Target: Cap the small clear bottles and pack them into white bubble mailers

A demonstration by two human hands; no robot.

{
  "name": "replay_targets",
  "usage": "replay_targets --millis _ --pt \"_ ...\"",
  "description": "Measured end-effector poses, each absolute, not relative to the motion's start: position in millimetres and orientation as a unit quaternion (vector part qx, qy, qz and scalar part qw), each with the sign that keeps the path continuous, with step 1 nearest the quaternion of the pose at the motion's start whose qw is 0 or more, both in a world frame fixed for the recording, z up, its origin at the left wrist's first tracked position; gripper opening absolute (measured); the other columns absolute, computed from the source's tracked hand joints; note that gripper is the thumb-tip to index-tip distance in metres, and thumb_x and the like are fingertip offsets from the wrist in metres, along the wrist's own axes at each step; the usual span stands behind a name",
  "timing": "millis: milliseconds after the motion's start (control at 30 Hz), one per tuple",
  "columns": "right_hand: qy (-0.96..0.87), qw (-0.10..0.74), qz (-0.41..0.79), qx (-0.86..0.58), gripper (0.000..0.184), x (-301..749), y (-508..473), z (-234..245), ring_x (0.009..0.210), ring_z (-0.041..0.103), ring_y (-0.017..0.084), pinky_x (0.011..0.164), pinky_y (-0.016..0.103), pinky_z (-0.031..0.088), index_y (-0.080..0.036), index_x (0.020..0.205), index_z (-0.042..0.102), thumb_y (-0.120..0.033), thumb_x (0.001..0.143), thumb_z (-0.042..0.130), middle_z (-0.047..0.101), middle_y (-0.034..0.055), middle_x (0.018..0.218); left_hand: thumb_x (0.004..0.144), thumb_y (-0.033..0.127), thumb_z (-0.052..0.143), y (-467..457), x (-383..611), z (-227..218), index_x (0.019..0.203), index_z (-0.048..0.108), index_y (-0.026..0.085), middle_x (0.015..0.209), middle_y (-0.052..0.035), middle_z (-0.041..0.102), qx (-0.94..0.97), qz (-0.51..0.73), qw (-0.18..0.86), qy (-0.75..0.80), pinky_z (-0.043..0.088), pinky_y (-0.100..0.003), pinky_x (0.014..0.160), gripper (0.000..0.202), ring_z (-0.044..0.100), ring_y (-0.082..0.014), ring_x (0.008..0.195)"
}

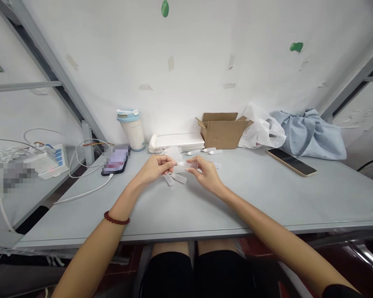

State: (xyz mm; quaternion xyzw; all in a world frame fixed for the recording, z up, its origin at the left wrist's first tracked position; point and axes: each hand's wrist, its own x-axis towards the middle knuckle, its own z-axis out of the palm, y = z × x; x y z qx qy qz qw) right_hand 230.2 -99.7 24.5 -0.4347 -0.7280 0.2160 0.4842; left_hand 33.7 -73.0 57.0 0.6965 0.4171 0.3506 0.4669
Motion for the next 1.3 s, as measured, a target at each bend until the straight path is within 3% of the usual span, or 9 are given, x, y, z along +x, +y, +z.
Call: replay_targets --millis 333,833,1100,1300 --pt "-0.703 0.504 0.242 -0.439 0.016 242 -86 28 0.074 0.059 0.014 0.071 0.031 0.045 -0.021 0.093 0.053 -0.026 0.079 0.051 0.063 0.0045 0.094 0.065 0.045 0.069 -51 3 55 0.064 0.061 0.013 0.058 -0.0001 0.056 0.633 0.448 0.428 0.464 0.029 -0.019 0.042 0.033 0.040 -0.0052 0.045" --pt "-0.688 0.470 0.163 -0.528 0.010 270 -72 40 0.073 0.057 0.014 0.066 0.027 0.043 -0.018 0.081 0.059 -0.022 0.077 0.050 0.065 0.0033 0.085 0.071 0.049 0.058 -46 1 47 0.064 0.065 0.012 0.062 -0.0044 0.062 0.678 0.326 0.375 0.542 0.032 -0.021 0.044 0.038 0.047 -0.0098 0.051" --pt "-0.734 0.286 0.114 -0.606 0.013 297 -62 36 0.087 0.057 0.018 0.073 0.028 0.041 -0.016 0.088 0.059 -0.016 0.075 0.056 0.064 0.0075 0.096 0.071 0.047 0.057 -44 1 46 0.070 0.066 0.011 0.062 -0.0037 0.063 0.664 0.349 0.339 0.567 0.033 -0.021 0.044 0.037 0.047 -0.0098 0.049" --pt "-0.723 0.141 0.146 -0.661 0.024 308 -61 34 0.085 0.057 0.021 0.060 0.025 0.038 -0.015 0.092 0.060 -0.019 0.069 0.064 0.063 0.0114 0.097 0.072 0.041 0.055 -44 3 46 0.071 0.065 0.012 0.058 -0.0016 0.061 0.646 0.397 0.306 0.575 0.032 -0.021 0.044 0.030 0.046 -0.0091 0.045"
